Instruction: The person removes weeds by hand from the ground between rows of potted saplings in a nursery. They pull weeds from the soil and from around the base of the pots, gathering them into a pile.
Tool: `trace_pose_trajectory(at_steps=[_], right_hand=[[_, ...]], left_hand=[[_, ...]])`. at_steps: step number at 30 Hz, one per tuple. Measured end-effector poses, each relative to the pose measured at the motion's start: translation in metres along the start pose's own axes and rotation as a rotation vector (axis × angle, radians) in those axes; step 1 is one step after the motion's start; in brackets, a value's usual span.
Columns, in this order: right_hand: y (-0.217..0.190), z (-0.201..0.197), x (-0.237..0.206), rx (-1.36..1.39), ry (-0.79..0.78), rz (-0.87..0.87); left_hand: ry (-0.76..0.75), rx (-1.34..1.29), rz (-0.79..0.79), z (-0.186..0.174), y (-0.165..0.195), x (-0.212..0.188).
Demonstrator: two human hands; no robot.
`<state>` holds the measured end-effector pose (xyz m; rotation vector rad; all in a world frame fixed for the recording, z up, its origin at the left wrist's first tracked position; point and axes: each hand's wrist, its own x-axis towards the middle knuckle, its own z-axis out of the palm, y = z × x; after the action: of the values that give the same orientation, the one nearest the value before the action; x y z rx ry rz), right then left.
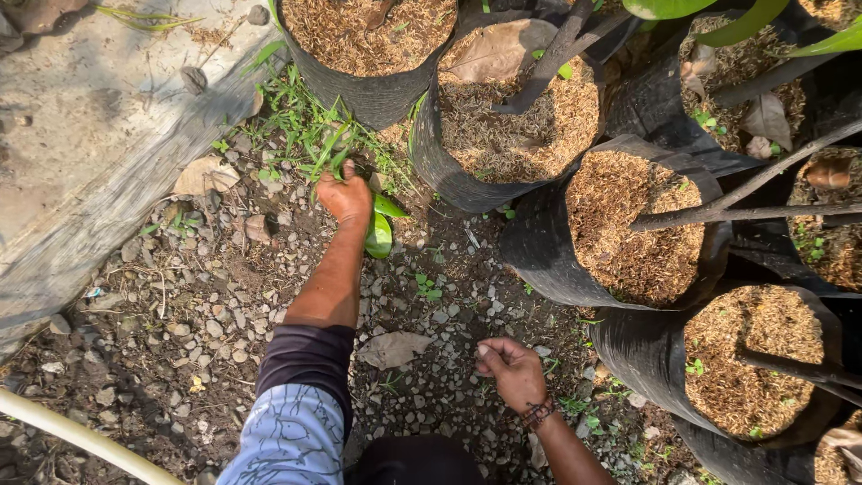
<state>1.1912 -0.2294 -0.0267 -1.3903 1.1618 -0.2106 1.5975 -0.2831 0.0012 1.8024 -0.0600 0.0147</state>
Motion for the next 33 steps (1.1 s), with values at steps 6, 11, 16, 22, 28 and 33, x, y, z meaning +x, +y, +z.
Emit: trace_pose_trajectory(at_steps=[6, 11, 16, 22, 28, 33], right_hand=[[-0.045, 0.022, 0.024, -0.085, 0.018, 0.038], [-0.1, 0.041, 0.049, -0.571, -0.044, -0.021], [-0.114, 0.087, 0.071, -0.818, -0.123, -0.108], [-0.091, 0.104, 0.102, -0.838, -0.148, -0.103], [-0.07, 0.097, 0.126, -0.87, -0.23, -0.241], [-0.054, 0.095, 0.114, -0.715, -0.184, -0.203]], left_hand=[[-0.015, 0.457, 0.494, 0.01, 0.036, 0.036], [-0.187, 0.399, 0.165, 0.017, 0.026, 0.044], [-0.141, 0.2, 0.275, 0.002, 0.005, 0.063], [-0.488, -0.09, 0.377, -0.045, -0.029, 0.033], [-0.599, -0.007, 0.042, -0.088, -0.064, -0.057], [-0.24, 0.066, 0.212, -0.076, -0.062, -0.013]])
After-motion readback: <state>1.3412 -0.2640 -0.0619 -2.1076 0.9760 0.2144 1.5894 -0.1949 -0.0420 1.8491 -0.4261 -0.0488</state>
